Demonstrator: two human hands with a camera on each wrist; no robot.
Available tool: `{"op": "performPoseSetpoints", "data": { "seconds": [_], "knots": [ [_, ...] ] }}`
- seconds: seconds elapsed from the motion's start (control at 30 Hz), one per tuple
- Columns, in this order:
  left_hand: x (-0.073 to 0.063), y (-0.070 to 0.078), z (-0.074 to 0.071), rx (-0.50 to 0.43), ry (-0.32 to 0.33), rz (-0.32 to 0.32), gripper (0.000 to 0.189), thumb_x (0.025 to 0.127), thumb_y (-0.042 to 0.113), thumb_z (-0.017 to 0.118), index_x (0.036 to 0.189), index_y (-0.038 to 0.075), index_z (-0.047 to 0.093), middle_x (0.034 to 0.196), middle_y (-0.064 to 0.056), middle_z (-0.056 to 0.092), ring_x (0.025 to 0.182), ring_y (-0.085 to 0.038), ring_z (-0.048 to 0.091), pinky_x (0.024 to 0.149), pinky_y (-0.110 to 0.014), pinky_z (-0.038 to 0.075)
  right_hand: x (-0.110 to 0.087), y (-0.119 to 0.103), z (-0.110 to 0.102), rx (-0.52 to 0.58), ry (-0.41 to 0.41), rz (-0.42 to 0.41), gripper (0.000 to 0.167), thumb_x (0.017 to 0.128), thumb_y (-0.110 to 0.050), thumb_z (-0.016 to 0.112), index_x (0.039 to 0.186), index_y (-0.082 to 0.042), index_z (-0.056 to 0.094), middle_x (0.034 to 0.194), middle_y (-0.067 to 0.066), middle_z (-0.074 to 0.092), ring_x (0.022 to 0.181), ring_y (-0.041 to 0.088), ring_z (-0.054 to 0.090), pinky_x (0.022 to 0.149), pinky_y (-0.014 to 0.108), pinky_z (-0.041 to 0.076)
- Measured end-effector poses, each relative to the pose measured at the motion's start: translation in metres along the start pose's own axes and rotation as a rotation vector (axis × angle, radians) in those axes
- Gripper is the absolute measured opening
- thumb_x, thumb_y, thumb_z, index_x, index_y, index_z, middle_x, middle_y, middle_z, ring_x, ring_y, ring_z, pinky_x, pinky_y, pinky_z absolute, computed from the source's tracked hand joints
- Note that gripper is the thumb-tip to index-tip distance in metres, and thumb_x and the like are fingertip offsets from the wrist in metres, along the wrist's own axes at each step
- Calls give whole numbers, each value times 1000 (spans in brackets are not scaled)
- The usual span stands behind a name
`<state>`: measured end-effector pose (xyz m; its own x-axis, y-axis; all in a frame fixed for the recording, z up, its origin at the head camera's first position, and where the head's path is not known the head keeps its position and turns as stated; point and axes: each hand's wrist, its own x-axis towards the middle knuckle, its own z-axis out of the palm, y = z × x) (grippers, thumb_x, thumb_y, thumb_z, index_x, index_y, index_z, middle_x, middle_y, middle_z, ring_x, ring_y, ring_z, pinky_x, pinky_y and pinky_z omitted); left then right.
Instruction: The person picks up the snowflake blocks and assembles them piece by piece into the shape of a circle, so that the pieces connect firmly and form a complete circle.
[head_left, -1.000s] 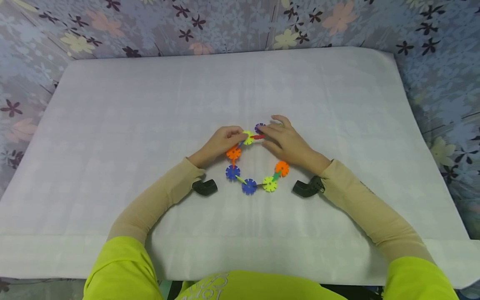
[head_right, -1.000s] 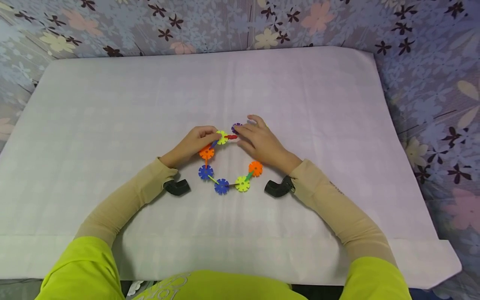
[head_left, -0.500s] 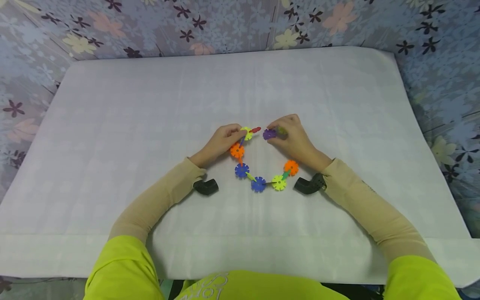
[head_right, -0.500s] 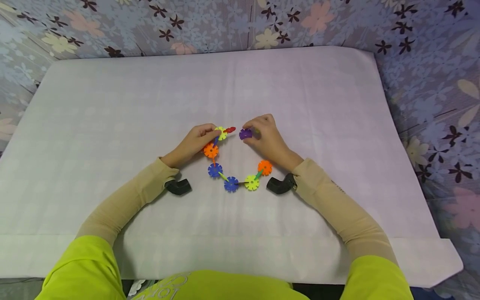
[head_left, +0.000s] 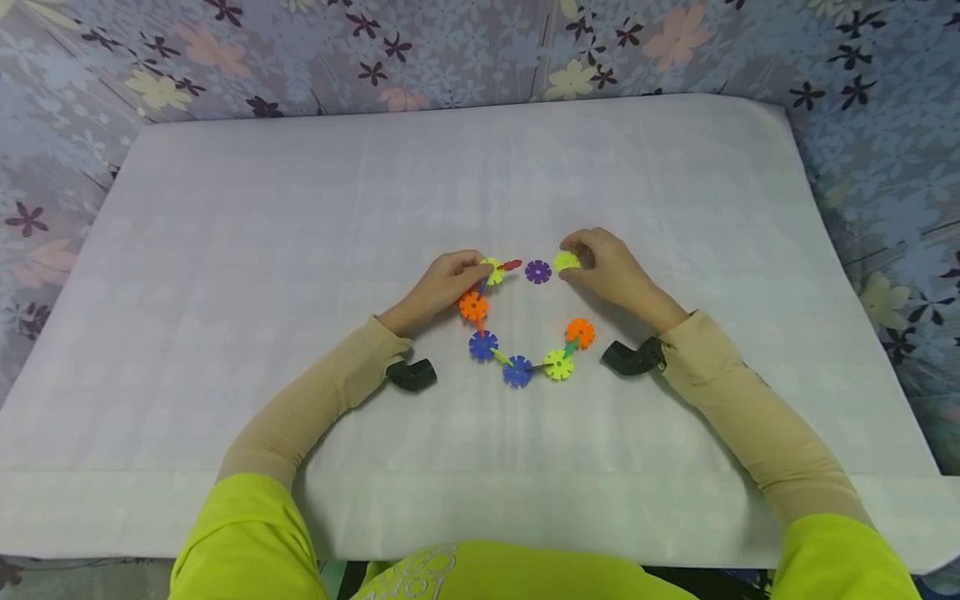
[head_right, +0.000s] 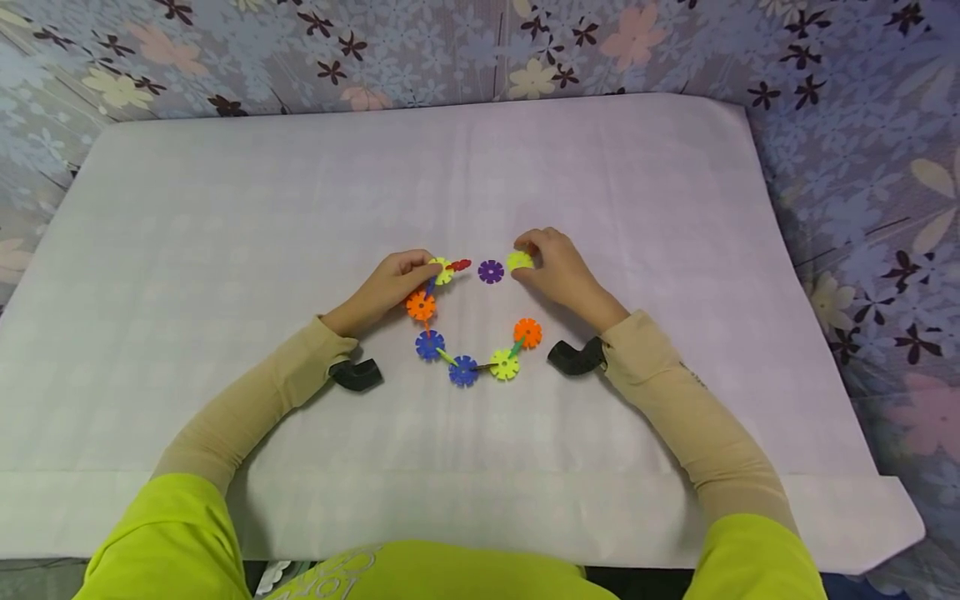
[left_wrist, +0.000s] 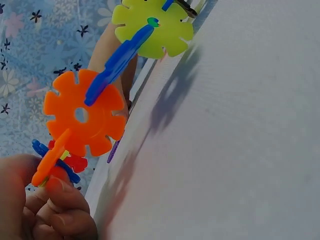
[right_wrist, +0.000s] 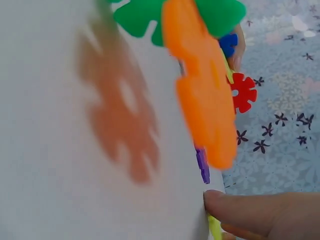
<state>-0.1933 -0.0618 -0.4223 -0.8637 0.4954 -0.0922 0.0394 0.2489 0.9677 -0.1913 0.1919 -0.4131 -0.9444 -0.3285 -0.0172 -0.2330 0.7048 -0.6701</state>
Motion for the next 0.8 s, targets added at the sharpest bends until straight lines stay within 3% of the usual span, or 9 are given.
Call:
{"op": "performPoseSetpoints", "data": {
  "seconds": [0.13, 0.2, 0.33, 0.43, 0.6, 0.8],
  "knots": [
    [0, -1, 0, 12, -12, -1, 24, 92, 21, 51, 75, 4, 50, 60, -5, 41, 55, -14, 37, 56, -23, 31, 1, 0, 1, 126, 64, 18, 27, 79, -7, 68, 103, 3, 59, 87, 12, 53, 73, 22, 46, 64, 28, 39],
    [0, -1, 0, 20, -21, 4, 23, 92, 21, 52, 75, 4, 52, 60, -5, 41, 55, -14, 37, 55, -23, 31, 1, -2, 2, 273, 69, 13, 21, 81, -6, 67, 99, 3, 61, 82, 11, 56, 67, 20, 50, 60, 25, 42],
    [1, -1, -1, 30, -35, 22, 21, 91, 19, 53, 77, 3, 56, 60, -5, 42, 54, -15, 36, 55, -24, 31, 1, -8, 6, 612, -11, 13, 18, 85, -4, 61, 99, 7, 59, 80, 10, 61, 62, 19, 58, 60, 26, 48],
    [1, -1, -1, 32, -43, 27, 21, 91, 19, 54, 78, 3, 58, 60, -6, 44, 56, -16, 36, 57, -24, 31, 0, -9, 9, 788, -61, 23, 16, 86, -1, 58, 99, 8, 57, 80, 10, 63, 63, 19, 60, 62, 28, 49],
    [2, -1, -1, 30, -58, 20, 21, 91, 18, 54, 81, 1, 60, 61, -5, 44, 58, -15, 37, 59, -25, 31, 0, -9, 13, 906, -96, 28, 10, 87, 2, 55, 96, 4, 58, 77, 9, 63, 60, 19, 60, 59, 29, 49],
    [1, 0, -1, 33, -72, 19, 22, 92, 17, 52, 77, 1, 56, 59, -4, 41, 56, -15, 36, 58, -24, 30, -1, -11, 17, 988, -82, 19, 5, 87, 6, 52, 90, 2, 55, 76, 9, 62, 60, 18, 60, 58, 29, 50]
  ]
}}
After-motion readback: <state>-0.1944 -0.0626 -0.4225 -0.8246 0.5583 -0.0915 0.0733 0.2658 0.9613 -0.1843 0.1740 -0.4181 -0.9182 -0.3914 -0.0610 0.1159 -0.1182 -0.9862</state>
